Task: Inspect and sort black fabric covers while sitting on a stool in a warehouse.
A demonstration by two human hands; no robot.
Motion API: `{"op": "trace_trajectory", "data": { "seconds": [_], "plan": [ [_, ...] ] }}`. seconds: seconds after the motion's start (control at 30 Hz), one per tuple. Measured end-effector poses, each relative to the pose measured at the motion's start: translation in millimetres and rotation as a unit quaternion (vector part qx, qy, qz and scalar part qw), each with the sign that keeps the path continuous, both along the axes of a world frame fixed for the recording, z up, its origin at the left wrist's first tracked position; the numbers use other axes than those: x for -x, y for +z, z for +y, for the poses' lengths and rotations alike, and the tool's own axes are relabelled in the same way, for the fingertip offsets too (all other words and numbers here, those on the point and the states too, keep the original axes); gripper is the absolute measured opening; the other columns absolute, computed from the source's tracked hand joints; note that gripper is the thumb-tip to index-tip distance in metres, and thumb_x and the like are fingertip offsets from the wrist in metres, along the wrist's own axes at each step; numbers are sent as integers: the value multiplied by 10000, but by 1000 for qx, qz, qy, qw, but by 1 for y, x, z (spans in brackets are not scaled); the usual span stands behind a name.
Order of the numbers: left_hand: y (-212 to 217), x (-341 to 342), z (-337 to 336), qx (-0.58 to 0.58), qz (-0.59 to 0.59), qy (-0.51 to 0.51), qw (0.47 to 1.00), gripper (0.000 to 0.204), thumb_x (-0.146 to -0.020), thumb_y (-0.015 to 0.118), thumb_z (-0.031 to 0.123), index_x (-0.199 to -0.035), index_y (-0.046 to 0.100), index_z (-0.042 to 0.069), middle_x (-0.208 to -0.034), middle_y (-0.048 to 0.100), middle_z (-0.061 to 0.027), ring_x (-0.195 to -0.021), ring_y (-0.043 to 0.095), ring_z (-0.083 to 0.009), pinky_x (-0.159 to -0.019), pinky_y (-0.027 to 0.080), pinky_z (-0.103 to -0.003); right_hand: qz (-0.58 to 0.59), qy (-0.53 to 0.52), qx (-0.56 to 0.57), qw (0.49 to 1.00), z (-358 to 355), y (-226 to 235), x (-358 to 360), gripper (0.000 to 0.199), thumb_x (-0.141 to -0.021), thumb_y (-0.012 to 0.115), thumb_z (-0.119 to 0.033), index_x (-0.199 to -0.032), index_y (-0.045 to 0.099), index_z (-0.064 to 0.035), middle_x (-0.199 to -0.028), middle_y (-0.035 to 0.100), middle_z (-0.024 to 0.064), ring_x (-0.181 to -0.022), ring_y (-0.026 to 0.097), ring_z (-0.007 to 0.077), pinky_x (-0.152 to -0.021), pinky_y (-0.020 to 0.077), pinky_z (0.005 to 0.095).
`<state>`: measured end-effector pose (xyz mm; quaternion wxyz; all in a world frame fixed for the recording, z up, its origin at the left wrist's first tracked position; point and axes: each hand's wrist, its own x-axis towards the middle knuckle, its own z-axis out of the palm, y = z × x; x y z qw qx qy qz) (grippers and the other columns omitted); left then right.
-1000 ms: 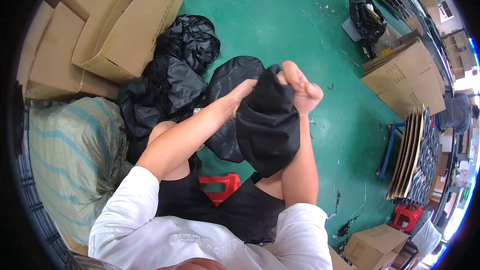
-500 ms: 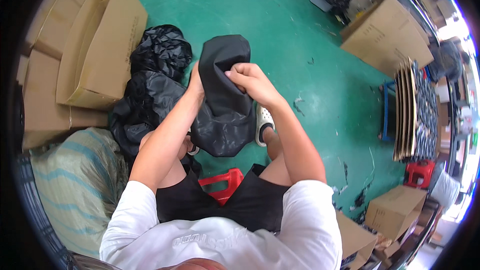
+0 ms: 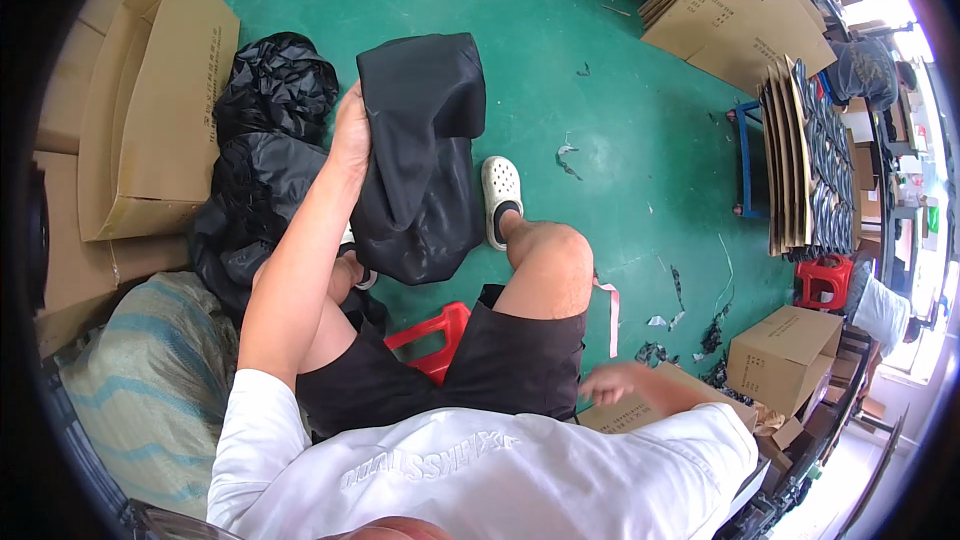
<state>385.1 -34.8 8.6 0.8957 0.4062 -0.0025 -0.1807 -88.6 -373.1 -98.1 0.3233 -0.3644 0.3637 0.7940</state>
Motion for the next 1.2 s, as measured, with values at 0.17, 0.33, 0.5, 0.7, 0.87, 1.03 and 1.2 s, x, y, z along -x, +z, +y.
{"op": "trace_trajectory", "data": {
  "seconds": [0.17,0.33,0.5,0.7,0.87,1.03,1.2],
  "plan": [
    [1,-1,-7,44,8,5,999,279,-892,538,12,-1161,605,-18,-1086,674,-101,-920,661,-156,-835,530,-285,83,-271,-60,957,93,-49,-35,343,-971,497,-279,-1176,606,-27,-945,666,85,-699,618,146,-537,523,316],
    [-4,-1,-21,2,3,6,1000,282,-951,506,130,-1168,615,-14,-1120,668,-94,-963,650,-168,-873,513,-291,-9,-446,38,894,134,-32,-69,357,-975,486,-279,-1202,599,-27,-1027,678,96,-787,653,167,-609,556,346],
    [-55,-24,12,-89,41,8,995,379,-963,492,264,-1173,630,-19,-1158,661,-89,-1011,629,-195,-928,485,-323,-79,-556,114,820,90,-13,88,377,-985,442,-286,-1251,598,-69,-1228,656,107,-1051,662,214,-825,580,426],
    [-10,-27,5,-106,128,16,986,420,-958,426,206,-1255,566,-57,-1287,597,-184,-1153,596,-290,-1018,474,-412,-80,-361,27,929,98,1,84,279,-947,499,-300,-1110,641,-124,-869,693,46,-724,678,154,-598,561,337],
    [-9,-20,-7,-139,138,31,980,438,-997,389,238,-1312,528,-32,-1337,555,-186,-1204,555,-322,-1039,461,-440,-100,-365,43,925,116,-5,102,223,-922,550,-287,-999,661,-111,-747,667,48,-567,637,146,-517,527,302],
    [-12,-23,-2,-129,144,18,981,418,-969,418,188,-1278,548,-63,-1321,570,-203,-1190,572,-318,-1039,465,-443,-78,-183,21,980,110,15,86,172,-855,643,-244,-866,666,-74,-639,635,59,-483,600,150,-455,483,289],
    [-16,-21,-7,-122,133,24,983,409,-974,422,192,-1262,559,-64,-1306,580,-202,-1188,575,-312,-1040,467,-439,-101,-528,-21,843,83,30,73,201,-853,668,-247,-817,637,-51,-598,594,50,-462,541,136,-423,388,245]
  ]
}}
